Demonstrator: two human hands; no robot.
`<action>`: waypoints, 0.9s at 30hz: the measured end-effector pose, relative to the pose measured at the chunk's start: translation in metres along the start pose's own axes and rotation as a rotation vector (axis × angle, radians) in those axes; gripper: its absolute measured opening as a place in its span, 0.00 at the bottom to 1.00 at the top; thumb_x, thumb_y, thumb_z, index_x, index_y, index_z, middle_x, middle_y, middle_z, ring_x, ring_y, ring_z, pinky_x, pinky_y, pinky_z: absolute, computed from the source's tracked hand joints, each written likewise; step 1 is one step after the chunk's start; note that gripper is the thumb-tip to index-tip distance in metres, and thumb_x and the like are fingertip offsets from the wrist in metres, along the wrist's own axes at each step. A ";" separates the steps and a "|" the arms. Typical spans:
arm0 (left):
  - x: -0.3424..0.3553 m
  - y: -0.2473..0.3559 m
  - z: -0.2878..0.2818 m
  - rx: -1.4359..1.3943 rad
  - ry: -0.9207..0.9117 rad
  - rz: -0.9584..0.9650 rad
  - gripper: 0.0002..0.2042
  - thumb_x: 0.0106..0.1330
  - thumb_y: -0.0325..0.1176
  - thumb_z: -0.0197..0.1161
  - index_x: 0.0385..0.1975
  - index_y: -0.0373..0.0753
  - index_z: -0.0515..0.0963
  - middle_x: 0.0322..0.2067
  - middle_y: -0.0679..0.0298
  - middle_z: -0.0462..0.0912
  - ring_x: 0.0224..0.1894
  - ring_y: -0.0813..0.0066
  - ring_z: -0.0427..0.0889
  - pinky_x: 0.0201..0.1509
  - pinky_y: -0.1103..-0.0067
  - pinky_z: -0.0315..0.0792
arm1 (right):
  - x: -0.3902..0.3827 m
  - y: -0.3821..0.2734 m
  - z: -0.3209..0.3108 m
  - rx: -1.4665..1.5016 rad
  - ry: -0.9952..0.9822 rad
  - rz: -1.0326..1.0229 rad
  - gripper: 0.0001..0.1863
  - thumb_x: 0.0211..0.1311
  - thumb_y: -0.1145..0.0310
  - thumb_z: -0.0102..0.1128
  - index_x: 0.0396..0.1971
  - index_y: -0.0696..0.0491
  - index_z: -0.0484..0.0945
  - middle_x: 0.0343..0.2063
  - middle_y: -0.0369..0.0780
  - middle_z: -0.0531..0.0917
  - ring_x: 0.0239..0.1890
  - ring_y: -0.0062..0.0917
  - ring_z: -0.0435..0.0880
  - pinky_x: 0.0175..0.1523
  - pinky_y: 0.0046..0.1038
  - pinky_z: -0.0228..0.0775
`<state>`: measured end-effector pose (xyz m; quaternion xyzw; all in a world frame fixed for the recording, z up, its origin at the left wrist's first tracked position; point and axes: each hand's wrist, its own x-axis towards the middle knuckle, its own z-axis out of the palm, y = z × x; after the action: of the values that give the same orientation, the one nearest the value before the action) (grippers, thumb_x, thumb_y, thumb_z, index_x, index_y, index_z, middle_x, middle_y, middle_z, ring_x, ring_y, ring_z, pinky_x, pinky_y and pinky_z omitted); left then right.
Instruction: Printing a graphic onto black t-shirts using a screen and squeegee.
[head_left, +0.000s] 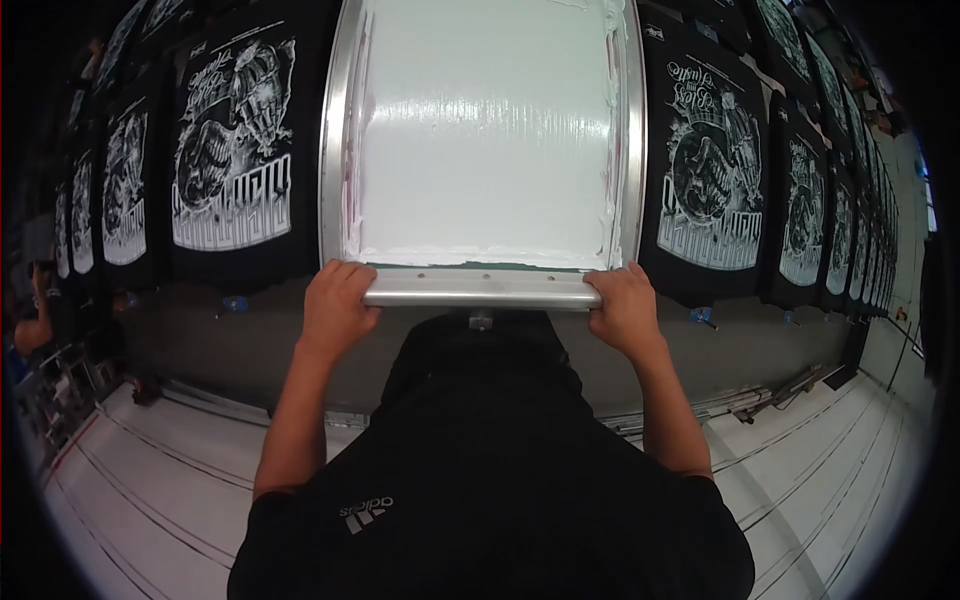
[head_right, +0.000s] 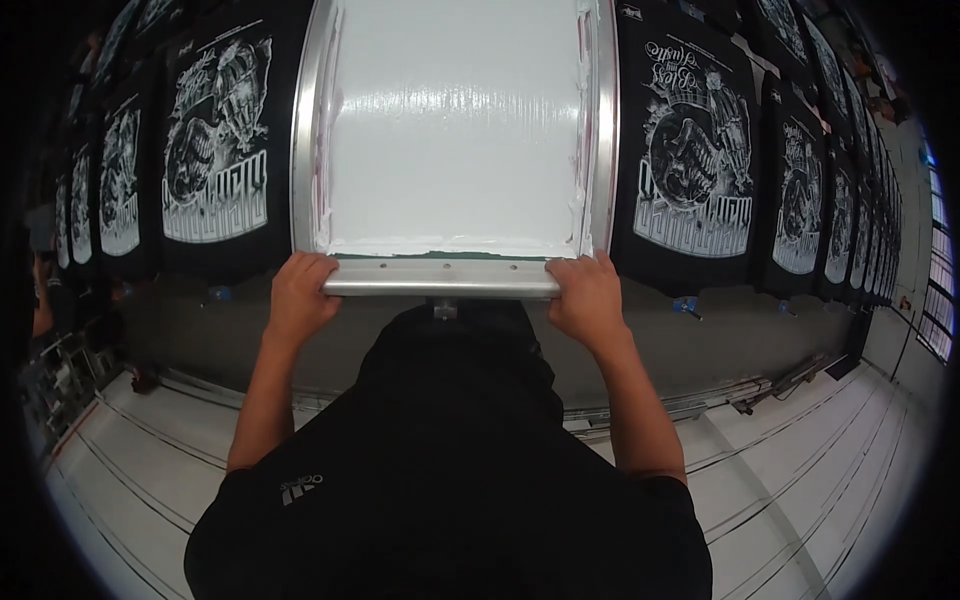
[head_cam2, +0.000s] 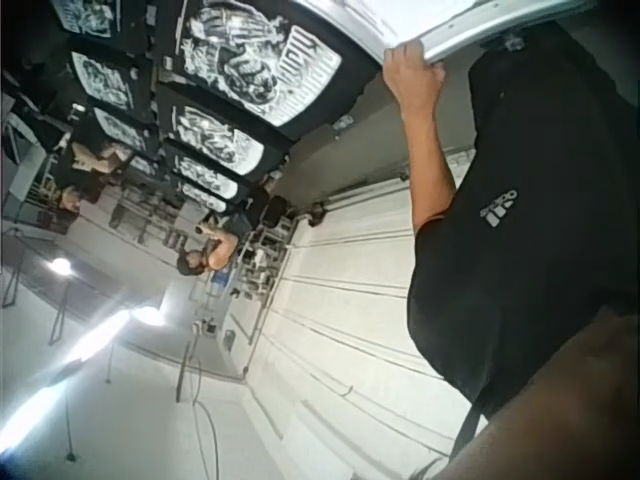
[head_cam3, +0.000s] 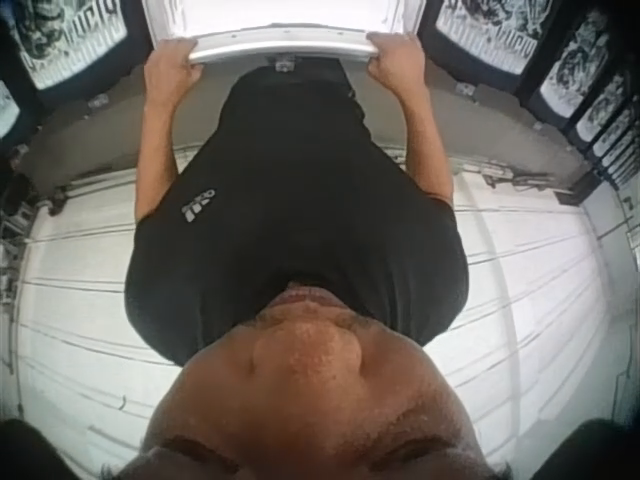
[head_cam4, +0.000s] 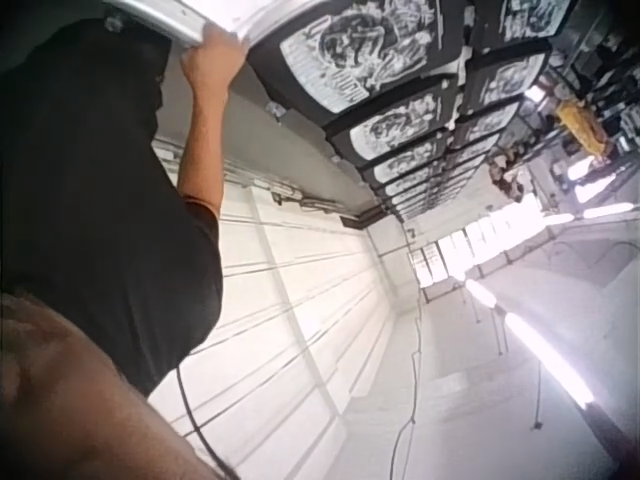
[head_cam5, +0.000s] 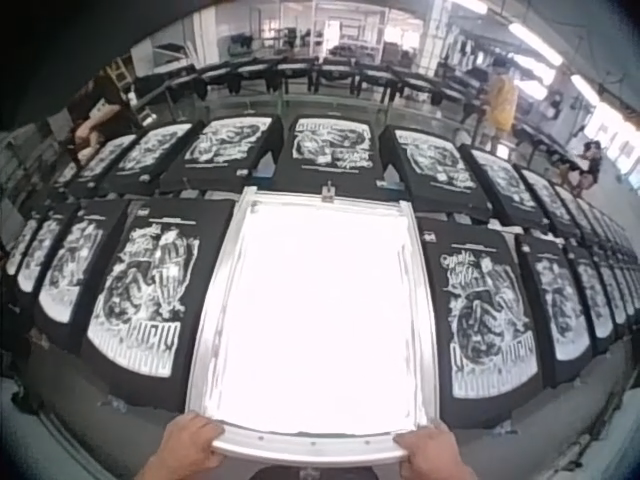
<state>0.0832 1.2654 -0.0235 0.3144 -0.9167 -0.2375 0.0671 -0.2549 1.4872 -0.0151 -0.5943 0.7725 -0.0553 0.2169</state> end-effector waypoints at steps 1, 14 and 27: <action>0.001 -0.003 0.000 -0.011 -0.044 -0.014 0.18 0.37 0.22 0.66 0.33 0.36 0.77 0.32 0.57 0.79 0.38 0.56 0.77 0.43 0.65 0.74 | 0.003 0.003 0.001 -0.007 -0.039 0.018 0.20 0.37 0.76 0.61 0.38 0.53 0.79 0.31 0.39 0.82 0.40 0.36 0.80 0.63 0.47 0.63; 0.183 -0.083 0.020 0.133 0.233 0.110 0.18 0.38 0.20 0.66 0.34 0.40 0.80 0.35 0.59 0.84 0.42 0.58 0.82 0.44 0.69 0.78 | 0.175 0.066 -0.022 -0.130 0.309 -0.069 0.21 0.36 0.76 0.64 0.38 0.48 0.80 0.31 0.39 0.83 0.42 0.35 0.81 0.66 0.49 0.62; 0.455 -0.145 -0.046 0.197 0.026 -0.002 0.18 0.49 0.47 0.72 0.38 0.45 0.84 0.33 0.51 0.85 0.38 0.51 0.84 0.45 0.64 0.77 | 0.430 0.141 -0.139 -0.272 0.172 0.022 0.23 0.44 0.67 0.58 0.45 0.45 0.83 0.37 0.45 0.86 0.43 0.42 0.84 0.50 0.40 0.75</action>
<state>-0.1863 0.8701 -0.0645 0.3235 -0.9343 -0.1422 0.0477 -0.5228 1.0988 -0.0543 -0.6029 0.7949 0.0015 0.0684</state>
